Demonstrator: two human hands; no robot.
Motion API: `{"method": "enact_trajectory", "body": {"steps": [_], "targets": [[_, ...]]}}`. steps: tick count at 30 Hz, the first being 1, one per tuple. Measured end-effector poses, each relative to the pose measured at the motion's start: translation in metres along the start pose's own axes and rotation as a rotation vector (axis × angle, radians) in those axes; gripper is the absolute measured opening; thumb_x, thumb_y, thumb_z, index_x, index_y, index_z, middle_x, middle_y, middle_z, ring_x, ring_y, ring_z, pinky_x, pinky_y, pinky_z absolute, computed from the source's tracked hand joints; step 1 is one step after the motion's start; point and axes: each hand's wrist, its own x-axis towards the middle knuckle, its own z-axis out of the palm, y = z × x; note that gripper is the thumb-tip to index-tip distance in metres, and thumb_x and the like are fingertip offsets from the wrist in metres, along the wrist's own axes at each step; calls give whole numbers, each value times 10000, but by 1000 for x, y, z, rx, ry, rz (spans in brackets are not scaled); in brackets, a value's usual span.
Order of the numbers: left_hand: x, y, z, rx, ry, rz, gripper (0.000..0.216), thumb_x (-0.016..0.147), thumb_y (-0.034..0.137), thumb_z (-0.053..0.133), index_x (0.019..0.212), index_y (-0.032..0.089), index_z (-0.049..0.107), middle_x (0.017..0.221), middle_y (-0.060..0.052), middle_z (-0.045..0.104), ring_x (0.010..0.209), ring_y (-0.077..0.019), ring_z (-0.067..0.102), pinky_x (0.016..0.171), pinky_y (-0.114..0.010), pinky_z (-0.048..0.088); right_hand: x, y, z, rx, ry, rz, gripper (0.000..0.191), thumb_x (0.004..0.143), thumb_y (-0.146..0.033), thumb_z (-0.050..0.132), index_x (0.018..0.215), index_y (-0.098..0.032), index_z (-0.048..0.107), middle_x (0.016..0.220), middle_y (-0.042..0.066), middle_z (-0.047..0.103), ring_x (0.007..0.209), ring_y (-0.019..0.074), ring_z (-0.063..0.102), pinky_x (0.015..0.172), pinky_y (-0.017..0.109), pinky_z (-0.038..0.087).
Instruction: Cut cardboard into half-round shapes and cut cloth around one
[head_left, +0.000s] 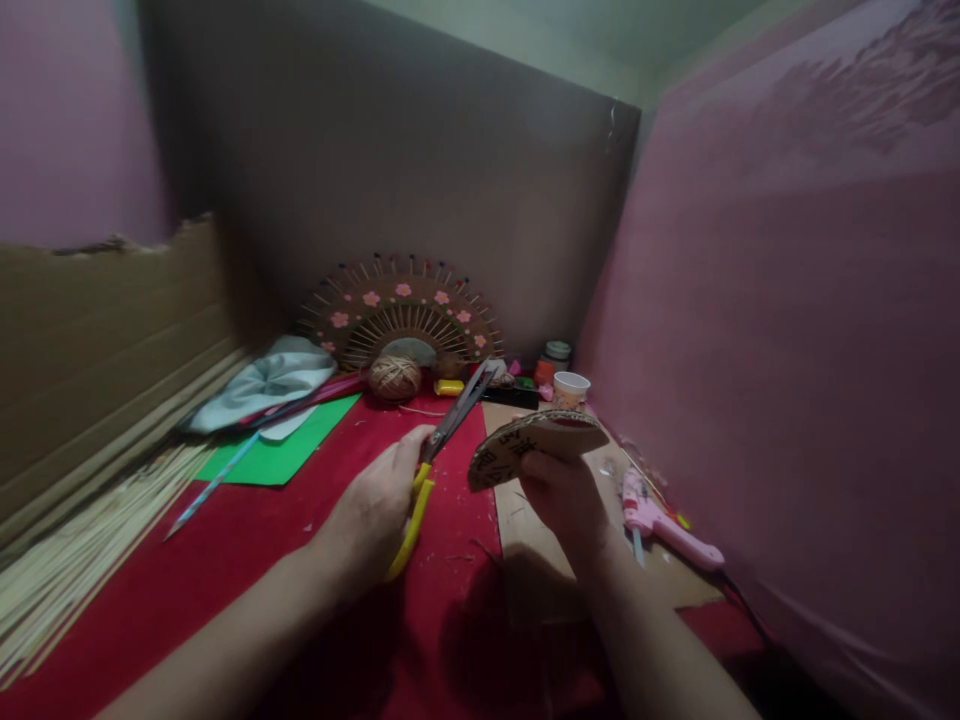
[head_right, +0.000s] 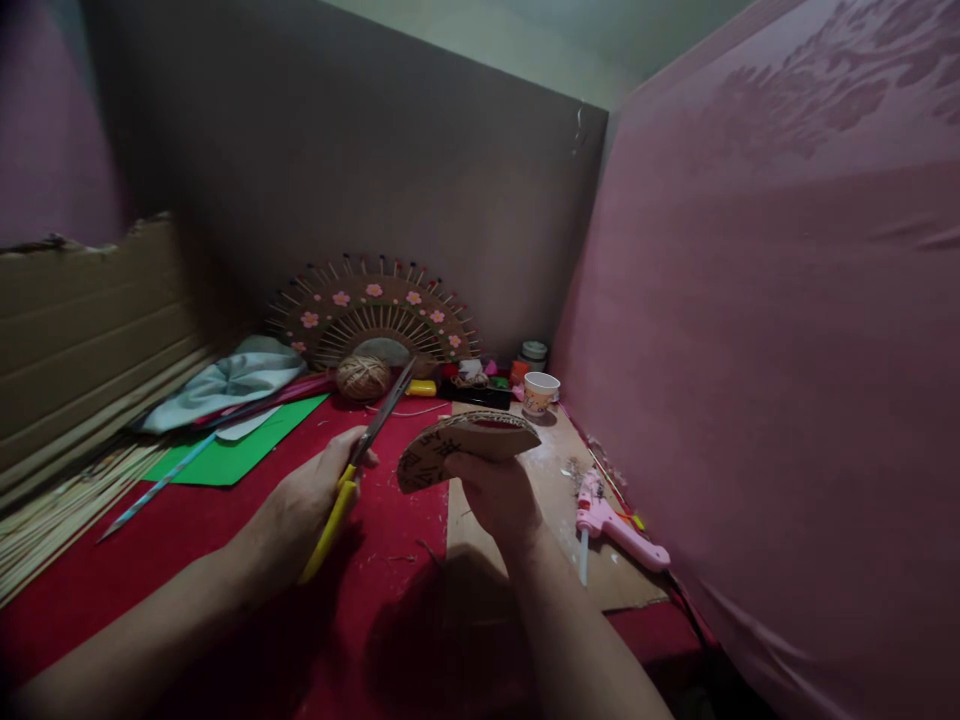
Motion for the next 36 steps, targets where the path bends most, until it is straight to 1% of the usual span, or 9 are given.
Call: {"method": "enact_trajectory", "body": {"steps": [2,5,7,13,17,22,26,31,36], "targets": [[0,-2,2,12,10,-16,402,847,203,331,1241,121,340,994,-137,597,892,-231,596,752,-355,491,0,-1,1,-10,-47,18,269,586,-84,616,786,-246,692,792,-30,708,759,162,633,761,316,507],[0,-6,6,54,25,-40,399,851,214,322,1237,118,352,968,-134,607,845,-234,607,730,-363,494,-1,-2,4,-27,-171,79,246,632,-122,596,823,-241,695,789,-6,710,725,184,642,703,347,528],[0,-8,8,87,32,-48,410,841,210,324,1238,116,361,953,-134,613,809,-234,612,714,-370,496,-1,-2,5,-40,-206,100,246,643,-132,599,842,-241,695,791,-2,710,722,188,645,689,350,533],[1,-7,4,112,-27,-62,413,816,183,339,1220,101,366,916,-137,624,784,-237,621,691,-373,502,-2,0,4,-140,-120,66,255,613,-107,655,836,-225,689,818,-9,707,758,168,634,734,323,518],[1,-6,3,103,-26,-60,421,813,183,359,1226,105,347,942,-144,614,821,-236,616,720,-376,499,-2,-1,4,-21,-64,50,266,600,-92,618,812,-235,689,785,-16,707,747,172,631,731,326,513],[-1,-10,8,108,2,-69,431,807,191,364,1229,106,357,910,-132,610,797,-241,606,697,-382,497,-1,-3,1,181,29,57,249,488,-146,679,721,-233,677,714,-36,697,667,162,610,695,313,498],[-2,-11,11,98,-12,-88,414,828,200,345,1230,100,356,904,-130,602,807,-243,601,708,-382,496,-3,-2,-5,242,-25,95,267,485,-236,726,748,-260,685,682,-34,682,609,154,576,633,310,471],[-2,-9,12,110,-19,-74,409,843,213,328,1234,96,353,917,-138,602,818,-250,602,713,-390,496,-4,3,-12,275,-125,57,301,539,-326,740,837,-325,696,605,-46,631,574,140,522,554,269,421],[-3,-9,11,111,-42,-67,407,846,210,321,1229,81,359,934,-153,603,833,-258,604,717,-397,497,-4,4,-15,248,-79,55,278,545,-405,745,809,-339,692,577,-53,602,531,121,484,524,258,407]]}}
